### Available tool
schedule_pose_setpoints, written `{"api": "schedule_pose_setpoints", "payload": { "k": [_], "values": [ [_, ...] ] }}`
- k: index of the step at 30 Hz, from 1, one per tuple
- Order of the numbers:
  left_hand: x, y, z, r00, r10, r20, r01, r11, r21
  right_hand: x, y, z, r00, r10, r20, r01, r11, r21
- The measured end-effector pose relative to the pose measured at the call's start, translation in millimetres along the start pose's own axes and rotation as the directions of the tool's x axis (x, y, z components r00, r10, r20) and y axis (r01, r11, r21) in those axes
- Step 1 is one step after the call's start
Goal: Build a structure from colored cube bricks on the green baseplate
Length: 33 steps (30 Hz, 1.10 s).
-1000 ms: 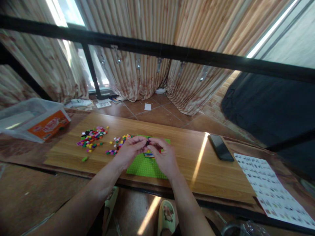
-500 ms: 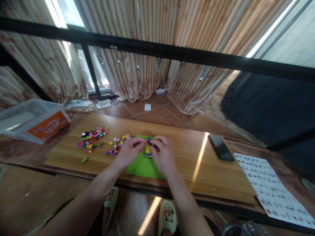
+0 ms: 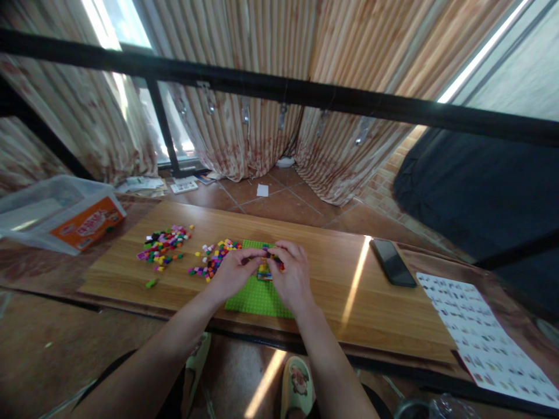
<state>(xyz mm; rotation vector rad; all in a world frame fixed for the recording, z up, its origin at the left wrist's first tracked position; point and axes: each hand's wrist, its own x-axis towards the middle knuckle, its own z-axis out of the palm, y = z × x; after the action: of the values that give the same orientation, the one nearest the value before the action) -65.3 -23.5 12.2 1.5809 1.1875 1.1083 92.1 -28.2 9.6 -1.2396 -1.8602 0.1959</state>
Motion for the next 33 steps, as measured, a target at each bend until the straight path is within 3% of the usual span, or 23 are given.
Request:
{"api": "schedule_pose_setpoints", "payload": {
  "k": [12, 21, 24, 28, 33],
  "values": [
    [1, 2, 3.9, 0.998, 0.025, 0.063, -0.038, 0.976, 0.216, 0, 11, 6, 0.999, 0.052, 0.001, -0.051, 0.994, -0.095],
    [-2, 11, 2.3, 0.992, 0.017, 0.124, -0.060, 0.935, 0.351, 1, 13, 2, 0.988, 0.155, -0.027, -0.154, 0.987, 0.045],
    [-3, 12, 2.7, 0.993, -0.002, 0.119, -0.045, 0.916, 0.398, 2, 19, 1, 0.963, 0.262, -0.063, -0.250, 0.955, 0.159],
    [-6, 12, 4.1, 0.993, -0.008, 0.115, -0.048, 0.878, 0.477, 0, 28, 8, 0.894, 0.444, -0.063, -0.410, 0.867, 0.285],
    [-9, 11, 5.2, 0.993, 0.020, 0.116, -0.077, 0.854, 0.514, -2, 31, 25, 0.836, 0.548, -0.024, -0.502, 0.782, 0.370]
  ]
}}
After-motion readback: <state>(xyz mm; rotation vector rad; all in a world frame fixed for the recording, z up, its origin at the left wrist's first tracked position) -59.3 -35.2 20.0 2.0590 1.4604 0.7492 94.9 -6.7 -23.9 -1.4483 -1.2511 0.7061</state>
